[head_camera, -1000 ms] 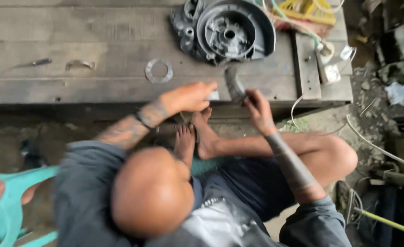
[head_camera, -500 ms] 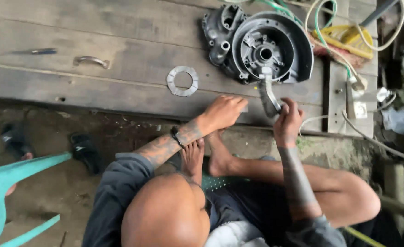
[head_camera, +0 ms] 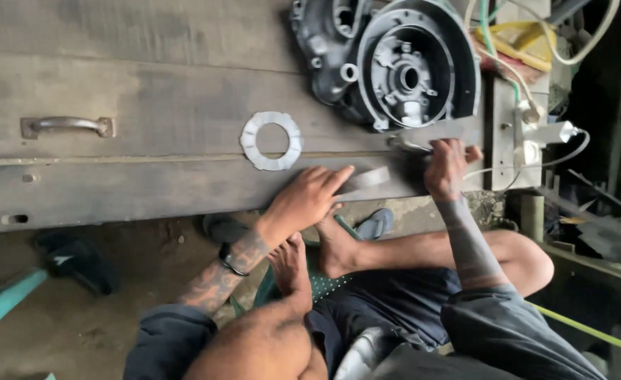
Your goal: The person scrubs a curved metal part with a wire brush, then places it on a wooden workbench. They then pick up a larger circular metal component and continue scrubbing it with the wire brush.
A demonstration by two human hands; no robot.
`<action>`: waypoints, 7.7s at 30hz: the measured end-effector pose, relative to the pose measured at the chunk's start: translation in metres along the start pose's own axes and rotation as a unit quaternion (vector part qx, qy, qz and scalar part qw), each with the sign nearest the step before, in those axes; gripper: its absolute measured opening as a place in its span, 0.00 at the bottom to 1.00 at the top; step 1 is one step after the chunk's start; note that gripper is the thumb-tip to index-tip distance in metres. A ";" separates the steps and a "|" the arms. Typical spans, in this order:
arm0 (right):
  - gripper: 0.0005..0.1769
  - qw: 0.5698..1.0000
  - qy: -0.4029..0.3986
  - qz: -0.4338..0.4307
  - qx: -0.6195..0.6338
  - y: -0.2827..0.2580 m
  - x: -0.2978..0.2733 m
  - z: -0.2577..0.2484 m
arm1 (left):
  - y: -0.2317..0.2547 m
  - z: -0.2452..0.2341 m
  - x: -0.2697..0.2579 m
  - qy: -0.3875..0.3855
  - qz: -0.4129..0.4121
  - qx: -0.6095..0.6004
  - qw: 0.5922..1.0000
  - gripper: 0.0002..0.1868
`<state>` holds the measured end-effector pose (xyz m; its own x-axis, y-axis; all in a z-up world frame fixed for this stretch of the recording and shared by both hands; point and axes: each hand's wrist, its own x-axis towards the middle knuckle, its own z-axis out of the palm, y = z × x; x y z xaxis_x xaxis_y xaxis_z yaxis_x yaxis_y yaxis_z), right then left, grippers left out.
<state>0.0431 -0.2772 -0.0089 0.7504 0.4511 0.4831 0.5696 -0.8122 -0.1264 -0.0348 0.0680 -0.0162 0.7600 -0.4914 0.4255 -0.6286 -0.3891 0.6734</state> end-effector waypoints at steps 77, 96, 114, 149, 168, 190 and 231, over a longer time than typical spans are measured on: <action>0.26 0.581 0.007 0.498 0.644 -0.070 -0.117 -0.021 | 0.014 0.091 0.064 -0.077 -0.047 0.224 0.970 0.36; 0.25 0.682 -0.070 0.459 0.565 -0.074 -0.127 -0.078 | 0.024 0.074 0.073 -0.131 -0.086 0.181 0.971 0.39; 0.24 0.749 -0.017 0.387 0.537 -0.055 -0.101 -0.022 | 0.015 0.076 0.072 -0.136 -0.064 0.177 0.973 0.38; 0.24 0.724 -0.029 0.367 0.583 -0.071 -0.143 -0.031 | 0.010 0.069 0.066 -0.128 -0.042 0.159 0.978 0.34; 0.24 0.785 -0.008 0.329 0.525 -0.077 -0.100 -0.039 | 0.014 0.062 0.071 -0.121 -0.046 0.165 0.978 0.33; 0.24 0.790 0.003 0.348 0.505 -0.101 -0.099 -0.038 | 0.012 0.068 0.065 -0.111 -0.058 0.175 0.977 0.32; 0.37 0.658 0.050 0.392 0.641 -0.128 -0.101 -0.039 | 0.040 0.079 0.068 -0.031 -0.087 0.235 0.968 0.31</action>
<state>-0.1190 -0.2330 -0.0073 0.9930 0.0008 -0.1184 -0.1154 0.2276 -0.9669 -0.0212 -0.0419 -0.0082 0.8586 -0.4274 0.2831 -0.5094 -0.7738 0.3765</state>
